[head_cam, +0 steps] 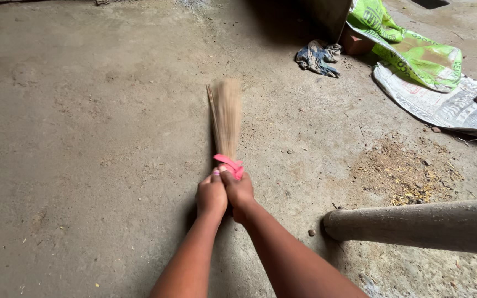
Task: The person sweeps a concrete floor using a traditional straw broom. They move the broom back and forth to gather dust and debris across the room, working near a doorway and a pile of bricks.
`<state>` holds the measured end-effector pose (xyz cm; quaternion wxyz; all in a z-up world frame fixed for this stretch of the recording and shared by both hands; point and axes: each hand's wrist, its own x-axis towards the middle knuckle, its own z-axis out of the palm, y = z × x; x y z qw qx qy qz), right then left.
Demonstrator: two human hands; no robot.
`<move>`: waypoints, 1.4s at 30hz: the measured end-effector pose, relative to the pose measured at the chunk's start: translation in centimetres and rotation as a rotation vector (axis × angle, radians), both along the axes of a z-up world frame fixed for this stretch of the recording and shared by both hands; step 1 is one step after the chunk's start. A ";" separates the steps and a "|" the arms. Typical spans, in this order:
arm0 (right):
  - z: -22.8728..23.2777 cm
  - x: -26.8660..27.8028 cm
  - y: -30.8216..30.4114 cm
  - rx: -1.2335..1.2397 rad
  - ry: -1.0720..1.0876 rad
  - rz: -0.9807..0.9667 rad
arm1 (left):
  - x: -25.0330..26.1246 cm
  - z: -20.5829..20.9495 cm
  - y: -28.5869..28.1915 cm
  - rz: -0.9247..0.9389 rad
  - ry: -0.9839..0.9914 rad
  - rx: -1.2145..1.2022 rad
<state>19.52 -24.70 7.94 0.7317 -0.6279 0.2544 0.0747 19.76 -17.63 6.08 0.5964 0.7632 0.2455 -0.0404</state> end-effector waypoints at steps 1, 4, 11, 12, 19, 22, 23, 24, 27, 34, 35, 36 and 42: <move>-0.2 -0.1 -0.2 0.024 0.016 -0.056 | 0.5 0.1 -0.2 -0.042 0.021 0.060; -1.3 0.0 0.0 0.117 -0.082 -0.225 | 1.4 1.1 -0.1 -0.186 -0.004 0.164; -0.8 -0.5 1.5 -0.042 -0.088 -0.579 | 1.5 2.2 1.1 -0.405 -0.047 0.037; -0.5 -0.2 1.6 -0.087 -0.179 -0.536 | 1.4 1.7 1.4 -0.374 -0.073 -0.073; 1.9 3.2 1.6 -0.304 -0.271 -0.005 | 2.5 -1.1 2.2 0.052 -0.212 -0.650; 2.1 5.3 0.7 -0.212 -0.180 0.196 | 1.9 -0.3 0.7 0.150 -0.126 -0.506; 2.0 5.7 0.3 -0.166 -0.132 0.254 | 1.8 0.2 0.1 0.108 -0.069 -0.511; 1.7 5.7 -0.4 -0.218 -0.080 0.224 | 1.7 0.6 -0.5 0.067 -0.012 -0.514; -0.3 5.4 -3.7 -0.183 -0.017 0.083 | 1.9 0.9 -2.5 -0.116 0.105 -0.377; -9.0 5.2 -8.6 -0.321 -0.073 -0.479 | 3.0 -2.6 -6.9 -0.413 0.000 0.094; -9.5 5.0 -8.6 -0.385 -0.020 -0.566 | 2.9 -3.0 -6.8 -0.414 -0.022 0.071; -9.6 4.8 -8.3 -0.380 -0.014 -0.626 | 2.5 -3.3 -6.6 -0.415 -0.045 0.049; -7.3 1.0 -3.0 -0.302 -0.199 -0.558 | 1.1 -2.2 -2.4 -0.351 0.075 0.104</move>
